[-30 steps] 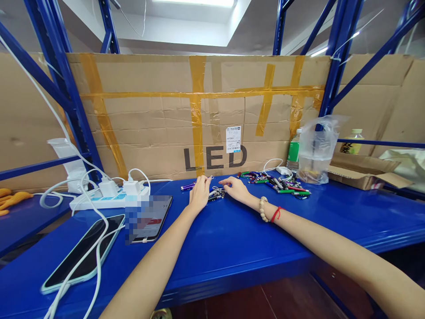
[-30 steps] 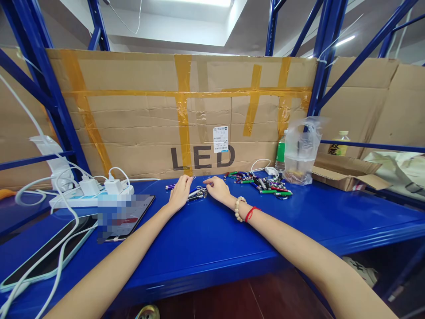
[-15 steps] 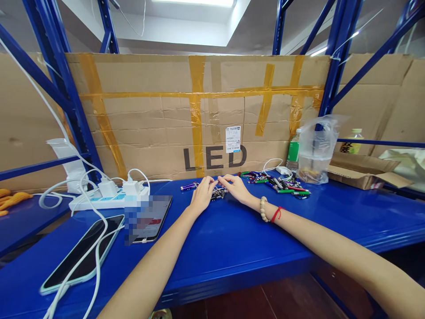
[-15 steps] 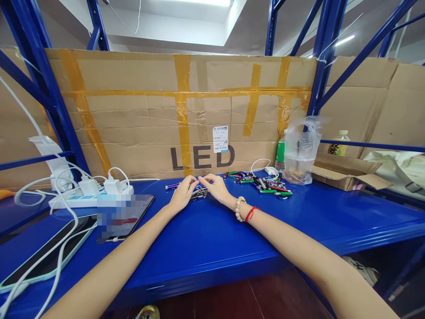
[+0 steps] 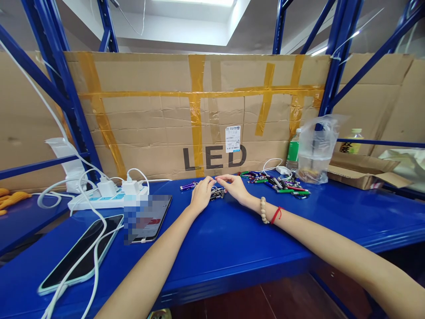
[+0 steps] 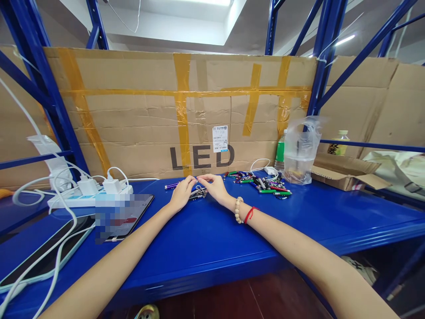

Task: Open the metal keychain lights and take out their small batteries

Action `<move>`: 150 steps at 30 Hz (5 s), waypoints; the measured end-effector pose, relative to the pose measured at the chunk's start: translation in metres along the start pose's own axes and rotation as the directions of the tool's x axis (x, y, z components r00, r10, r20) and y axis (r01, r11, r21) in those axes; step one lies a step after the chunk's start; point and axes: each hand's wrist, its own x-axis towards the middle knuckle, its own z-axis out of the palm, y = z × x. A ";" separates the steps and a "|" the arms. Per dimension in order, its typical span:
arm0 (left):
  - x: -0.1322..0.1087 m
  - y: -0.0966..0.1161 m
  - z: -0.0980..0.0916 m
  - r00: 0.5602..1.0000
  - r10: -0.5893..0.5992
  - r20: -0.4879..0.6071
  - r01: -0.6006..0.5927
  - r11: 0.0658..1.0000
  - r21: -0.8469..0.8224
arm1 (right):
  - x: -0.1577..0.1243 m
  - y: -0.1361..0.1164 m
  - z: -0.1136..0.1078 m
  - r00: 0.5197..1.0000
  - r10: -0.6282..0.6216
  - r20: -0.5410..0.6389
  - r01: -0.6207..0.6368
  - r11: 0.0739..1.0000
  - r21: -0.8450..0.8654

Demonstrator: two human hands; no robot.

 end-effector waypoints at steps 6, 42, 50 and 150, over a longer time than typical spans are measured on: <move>0.003 -0.004 0.004 1.000 0.013 0.025 -0.010 0.996 -0.092 | 0.000 -0.004 0.000 0.990 -0.112 -0.091 0.100 0.987 -0.127; 0.004 0.008 0.012 0.997 -0.062 0.053 0.080 0.845 -0.529 | -0.004 -0.014 0.000 0.989 -0.126 -0.083 0.123 0.991 -0.047; 0.003 0.005 0.011 0.993 -0.077 0.088 0.111 0.851 -0.513 | -0.003 -0.013 -0.003 0.990 -0.133 -0.039 0.129 0.988 -0.088; 0.000 -0.002 0.000 0.998 0.011 -0.062 -0.002 0.991 0.131 | -0.006 -0.003 -0.006 0.986 -0.111 0.121 0.157 0.855 -0.495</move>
